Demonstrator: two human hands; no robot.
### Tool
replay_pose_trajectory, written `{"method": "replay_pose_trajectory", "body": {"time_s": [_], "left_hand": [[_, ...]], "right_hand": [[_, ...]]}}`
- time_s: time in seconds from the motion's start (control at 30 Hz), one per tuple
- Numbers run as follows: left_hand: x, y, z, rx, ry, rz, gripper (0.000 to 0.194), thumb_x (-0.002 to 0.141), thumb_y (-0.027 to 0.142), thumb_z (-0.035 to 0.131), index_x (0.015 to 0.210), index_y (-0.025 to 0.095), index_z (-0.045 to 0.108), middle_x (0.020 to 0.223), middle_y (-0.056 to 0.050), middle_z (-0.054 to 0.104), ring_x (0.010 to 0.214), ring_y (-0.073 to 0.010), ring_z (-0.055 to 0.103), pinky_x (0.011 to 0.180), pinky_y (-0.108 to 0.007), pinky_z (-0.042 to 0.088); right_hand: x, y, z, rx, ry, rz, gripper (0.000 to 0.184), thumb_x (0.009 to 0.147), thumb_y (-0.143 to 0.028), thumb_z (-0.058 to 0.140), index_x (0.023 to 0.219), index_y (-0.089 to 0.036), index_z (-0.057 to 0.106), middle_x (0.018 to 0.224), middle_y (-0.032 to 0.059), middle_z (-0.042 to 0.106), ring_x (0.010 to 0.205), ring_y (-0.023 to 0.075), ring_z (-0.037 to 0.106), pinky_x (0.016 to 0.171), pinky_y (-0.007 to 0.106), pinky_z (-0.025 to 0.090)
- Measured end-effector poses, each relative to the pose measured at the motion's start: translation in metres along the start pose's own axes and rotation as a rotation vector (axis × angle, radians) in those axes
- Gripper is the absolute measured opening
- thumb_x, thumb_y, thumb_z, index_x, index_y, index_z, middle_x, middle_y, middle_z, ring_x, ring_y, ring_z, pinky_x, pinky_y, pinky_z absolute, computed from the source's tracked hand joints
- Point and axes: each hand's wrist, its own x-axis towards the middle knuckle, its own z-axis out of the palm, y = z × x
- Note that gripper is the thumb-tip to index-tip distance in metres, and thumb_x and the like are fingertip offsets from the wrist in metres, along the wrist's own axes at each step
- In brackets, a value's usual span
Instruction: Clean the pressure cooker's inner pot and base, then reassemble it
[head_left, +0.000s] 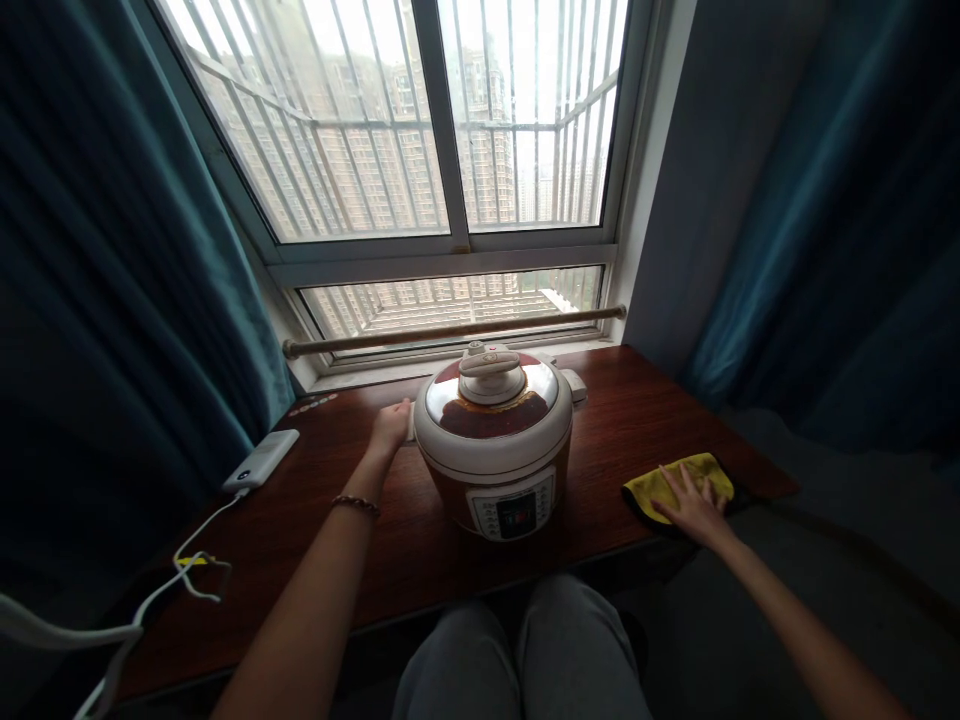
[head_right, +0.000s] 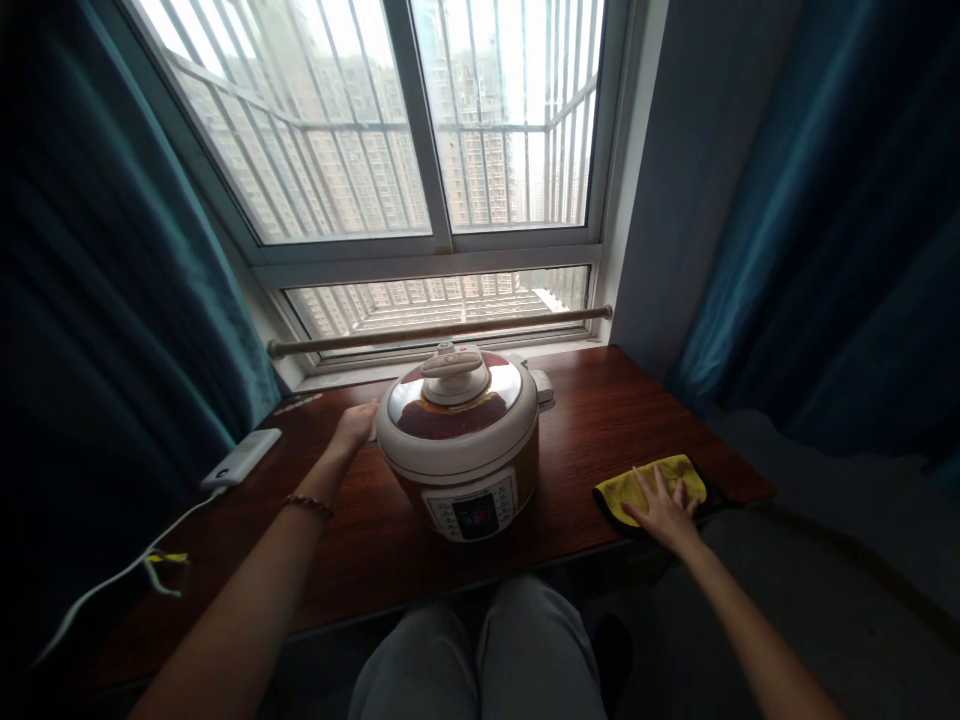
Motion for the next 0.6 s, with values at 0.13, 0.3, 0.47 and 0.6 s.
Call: {"method": "replay_pose_trajectory", "body": {"time_s": [0.13, 0.3, 0.47, 0.6], "left_hand": [[-0.001, 0.0, 0.0, 0.002, -0.024, -0.003, 0.032, 0.086, 0.036, 0.049, 0.067, 0.012, 0.059, 0.062, 0.002, 0.057, 0.061, -0.0116, 0.054, 0.06, -0.026, 0.043], [-0.001, -0.003, 0.002, -0.015, -0.035, -0.025, 0.032, 0.086, 0.041, 0.05, 0.08, 0.011, 0.059, 0.075, 0.001, 0.059, 0.066, -0.012, 0.056, 0.062, -0.027, 0.047], [0.0, -0.003, 0.002, -0.053, -0.043, -0.062, 0.031, 0.086, 0.04, 0.05, 0.081, 0.011, 0.059, 0.074, 0.001, 0.059, 0.065, -0.0114, 0.057, 0.061, -0.027, 0.048], [-0.002, -0.002, 0.002, -0.105, -0.025, -0.083, 0.031, 0.086, 0.039, 0.051, 0.077, 0.011, 0.059, 0.07, 0.002, 0.058, 0.062, -0.0108, 0.057, 0.06, -0.026, 0.048]], "right_hand": [[0.006, -0.01, 0.008, 0.015, -0.14, 0.06, 0.075, 0.072, -0.073, 0.035, 0.138, -0.04, 0.027, 0.151, 0.003, 0.009, 0.13, 0.0513, 0.005, 0.088, 0.076, 0.011], [0.018, -0.029, -0.011, 0.254, -0.092, 0.11, 0.076, 0.071, -0.071, 0.041, 0.136, -0.032, 0.036, 0.149, 0.0073, 0.018, 0.132, 0.0474, 0.007, 0.094, 0.073, 0.009], [0.046, -0.123, -0.085, 1.042, -0.056, 0.137, 0.065, 0.081, -0.066, 0.03, 0.125, -0.021, 0.046, 0.127, 0.0133, 0.052, 0.113, 0.0265, 0.053, 0.09, 0.041, 0.046], [0.088, -0.205, -0.143, 1.067, -0.201, 0.209, 0.067, 0.085, -0.064, 0.018, 0.11, -0.015, 0.055, 0.103, 0.0143, 0.065, 0.071, 0.0201, 0.067, 0.06, 0.032, 0.052]]}}
